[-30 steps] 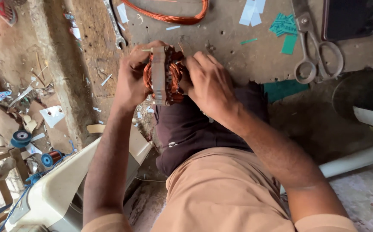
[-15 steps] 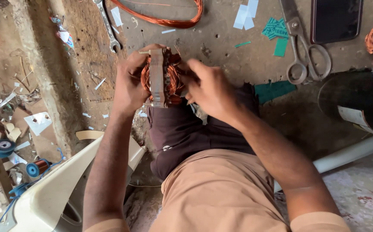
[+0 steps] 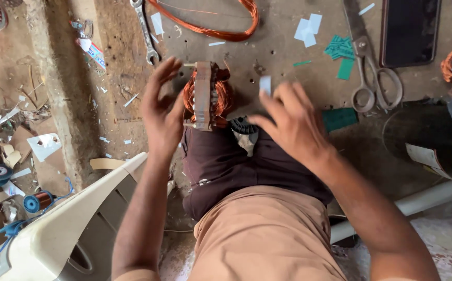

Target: The recorder is inserting green insulation strips and winding copper coils into the slots of an electric motor stator core on a workshop table.

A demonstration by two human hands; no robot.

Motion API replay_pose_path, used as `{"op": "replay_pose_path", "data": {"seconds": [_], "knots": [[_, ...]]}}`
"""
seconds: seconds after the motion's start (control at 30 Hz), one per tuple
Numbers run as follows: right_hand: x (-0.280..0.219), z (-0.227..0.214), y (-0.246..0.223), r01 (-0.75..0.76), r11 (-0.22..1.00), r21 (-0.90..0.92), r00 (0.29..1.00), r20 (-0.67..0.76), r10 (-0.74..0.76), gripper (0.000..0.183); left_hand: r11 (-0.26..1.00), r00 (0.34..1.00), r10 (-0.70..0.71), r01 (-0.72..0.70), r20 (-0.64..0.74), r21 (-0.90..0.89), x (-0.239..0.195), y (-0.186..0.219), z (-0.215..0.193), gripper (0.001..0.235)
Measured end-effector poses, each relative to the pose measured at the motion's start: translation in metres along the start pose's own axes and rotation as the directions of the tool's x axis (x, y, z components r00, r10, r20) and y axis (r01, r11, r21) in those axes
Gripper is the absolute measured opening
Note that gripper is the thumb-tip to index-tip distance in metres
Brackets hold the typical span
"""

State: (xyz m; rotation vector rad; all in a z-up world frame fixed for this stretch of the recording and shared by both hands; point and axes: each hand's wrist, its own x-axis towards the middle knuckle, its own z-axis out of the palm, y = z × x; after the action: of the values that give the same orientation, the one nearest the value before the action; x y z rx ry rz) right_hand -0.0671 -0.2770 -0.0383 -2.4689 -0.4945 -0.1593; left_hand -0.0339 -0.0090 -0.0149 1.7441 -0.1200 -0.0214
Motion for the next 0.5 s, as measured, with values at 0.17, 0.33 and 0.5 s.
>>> {"op": "replay_pose_path", "data": {"seconds": [0.17, 0.33, 0.5], "knots": [[-0.022, -0.015, -0.001, 0.206, 0.977, 0.05, 0.974, -0.104, -0.201, 0.028, 0.998, 0.861, 0.069, -0.057, -0.503, 0.038, -0.066, 0.002, 0.011, 0.014], [-0.03, -0.025, -0.03, 0.085, 0.967, 0.242, 0.987, -0.154, -0.048, 0.014, 0.923, 0.924, 0.33, -0.273, -0.192, 0.272, -0.098, 0.041, 0.037, 0.017], [-0.03, -0.042, -0.06, -0.214, 0.587, 0.781, 0.975, 0.132, 0.18, 0.016, 0.995, 0.996, -0.04, 0.032, 0.082, 0.098, -0.088, 0.07, 0.048, 0.024]]}}
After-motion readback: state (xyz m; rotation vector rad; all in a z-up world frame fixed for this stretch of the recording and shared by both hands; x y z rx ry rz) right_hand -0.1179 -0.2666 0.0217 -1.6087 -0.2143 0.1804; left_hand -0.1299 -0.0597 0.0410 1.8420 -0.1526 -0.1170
